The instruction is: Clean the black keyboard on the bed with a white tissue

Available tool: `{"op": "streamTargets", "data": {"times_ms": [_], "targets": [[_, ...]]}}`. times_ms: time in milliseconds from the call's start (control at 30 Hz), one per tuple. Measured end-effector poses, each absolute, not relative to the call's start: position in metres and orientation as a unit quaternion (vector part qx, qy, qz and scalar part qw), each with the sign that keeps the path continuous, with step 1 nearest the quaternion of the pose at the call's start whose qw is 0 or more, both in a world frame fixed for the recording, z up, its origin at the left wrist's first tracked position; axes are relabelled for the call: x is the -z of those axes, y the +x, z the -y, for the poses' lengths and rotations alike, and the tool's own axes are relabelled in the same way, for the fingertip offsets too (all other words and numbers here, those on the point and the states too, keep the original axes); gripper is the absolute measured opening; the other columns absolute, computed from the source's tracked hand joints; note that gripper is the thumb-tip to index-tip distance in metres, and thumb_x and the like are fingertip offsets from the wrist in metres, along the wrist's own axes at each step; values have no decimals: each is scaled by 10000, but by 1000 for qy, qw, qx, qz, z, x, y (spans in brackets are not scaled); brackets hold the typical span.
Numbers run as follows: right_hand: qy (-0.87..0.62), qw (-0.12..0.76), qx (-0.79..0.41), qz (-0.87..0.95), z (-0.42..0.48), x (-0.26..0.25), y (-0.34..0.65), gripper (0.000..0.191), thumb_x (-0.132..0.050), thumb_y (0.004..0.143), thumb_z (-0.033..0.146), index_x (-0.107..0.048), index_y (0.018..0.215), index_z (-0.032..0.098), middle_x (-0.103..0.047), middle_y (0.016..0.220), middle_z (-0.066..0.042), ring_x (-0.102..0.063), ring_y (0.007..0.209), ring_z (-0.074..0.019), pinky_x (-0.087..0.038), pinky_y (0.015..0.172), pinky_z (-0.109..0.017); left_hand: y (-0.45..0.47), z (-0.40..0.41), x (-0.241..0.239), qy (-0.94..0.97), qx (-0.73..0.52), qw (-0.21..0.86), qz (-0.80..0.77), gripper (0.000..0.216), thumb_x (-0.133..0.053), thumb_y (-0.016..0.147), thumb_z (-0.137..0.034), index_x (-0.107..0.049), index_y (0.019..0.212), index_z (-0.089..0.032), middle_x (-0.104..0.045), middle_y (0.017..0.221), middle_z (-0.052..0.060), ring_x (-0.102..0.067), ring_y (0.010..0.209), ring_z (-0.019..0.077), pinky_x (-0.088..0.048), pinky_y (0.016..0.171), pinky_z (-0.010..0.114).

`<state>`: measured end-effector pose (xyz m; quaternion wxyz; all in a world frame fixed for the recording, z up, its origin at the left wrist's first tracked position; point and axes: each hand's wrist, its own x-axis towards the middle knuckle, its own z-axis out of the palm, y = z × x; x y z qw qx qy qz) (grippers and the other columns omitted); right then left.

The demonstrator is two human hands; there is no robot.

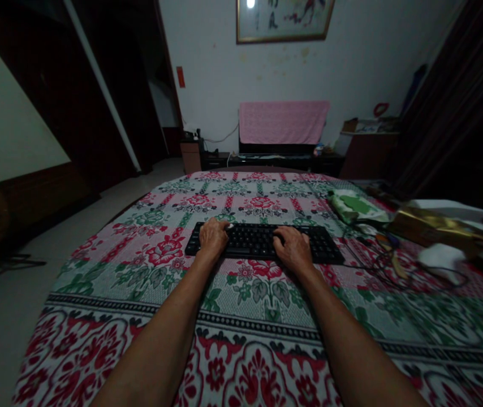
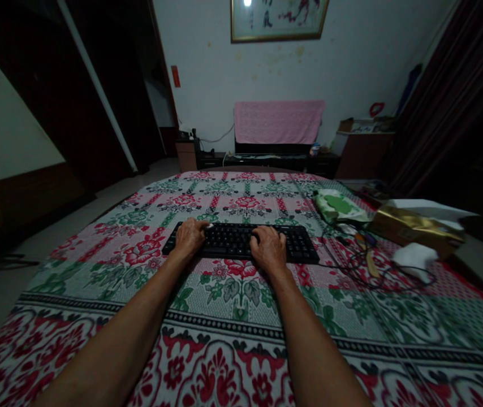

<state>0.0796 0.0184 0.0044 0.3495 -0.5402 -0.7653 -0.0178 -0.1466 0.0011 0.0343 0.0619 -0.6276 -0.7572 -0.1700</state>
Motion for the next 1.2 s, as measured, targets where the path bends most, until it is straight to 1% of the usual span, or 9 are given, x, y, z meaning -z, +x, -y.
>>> {"op": "streamTargets", "data": {"times_ms": [233, 367, 467, 600, 700, 800, 1033, 1200], "targets": [[-536, 355, 24, 766, -19, -3, 79, 202, -492, 814, 242, -650, 937, 213, -653, 1122, -63, -536, 1082, -221, -321, 905, -388, -137, -8, -33, -664, 185, 64, 721, 363, -392, 893, -190, -656, 1131, -265, -599, 977, 85, -564, 961, 203, -429, 847, 296], [-535, 358, 27, 765, -19, -3, 79, 206, -494, 814, 241, -651, 944, 210, -655, 1118, -63, -539, 1084, -218, -321, 912, -387, -138, -13, -29, -686, 186, 56, 702, 361, -409, 876, -160, -679, 1097, -254, -604, 979, 85, -560, 973, 195, -424, 872, 285], [-536, 359, 27, 764, -19, -2, 80, 205, -496, 815, 239, -652, 945, 212, -653, 1125, -61, -539, 1083, -217, -322, 916, -388, -147, -13, -29, -652, 189, 56, 732, 360, -412, 872, -170, -691, 1079, -264, -606, 972, 85, -571, 953, 203, -433, 856, 292], [-537, 352, 26, 766, -20, -1, 80, 202, -501, 818, 242, -652, 949, 213, -650, 1134, -58, -535, 1093, -222, -319, 914, -390, -153, -10, -31, -615, 189, 52, 763, 344, -430, 876, -210, -675, 1104, -288, -601, 970, 72, -585, 925, 199, -446, 809, 281], [-539, 353, 27, 765, -20, -1, 80, 196, -506, 817, 239, -651, 947, 214, -650, 1133, -54, -535, 1098, -221, -316, 912, -391, -147, -9, -34, -640, 200, 51, 740, 345, -426, 889, -209, -644, 1143, -294, -595, 995, 57, -580, 943, 179, -442, 806, 253], [-537, 356, 27, 764, -19, -2, 79, 194, -504, 816, 232, -650, 943, 213, -654, 1124, -59, -537, 1091, -218, -316, 911, -391, -137, -13, -37, -674, 203, 47, 709, 337, -421, 900, -198, -640, 1143, -278, -592, 1006, 58, -572, 961, 171, -434, 823, 242], [-540, 349, 27, 765, -19, -3, 79, 201, -494, 822, 234, -650, 948, 220, -649, 1136, -55, -535, 1095, -217, -318, 913, -396, -115, -28, -37, -712, 172, 35, 680, 371, -399, 890, -170, -653, 1132, -290, -574, 1015, 63, -567, 951, 173, -437, 812, 246], [-542, 347, 28, 765, -21, -2, 80, 197, -493, 823, 241, -648, 943, 220, -648, 1143, -48, -537, 1099, -216, -316, 913, -396, -117, -32, -39, -701, 143, 27, 698, 383, -393, 875, -181, -668, 1121, -286, -590, 1015, 80, -588, 948, 196, -449, 801, 271]]}}
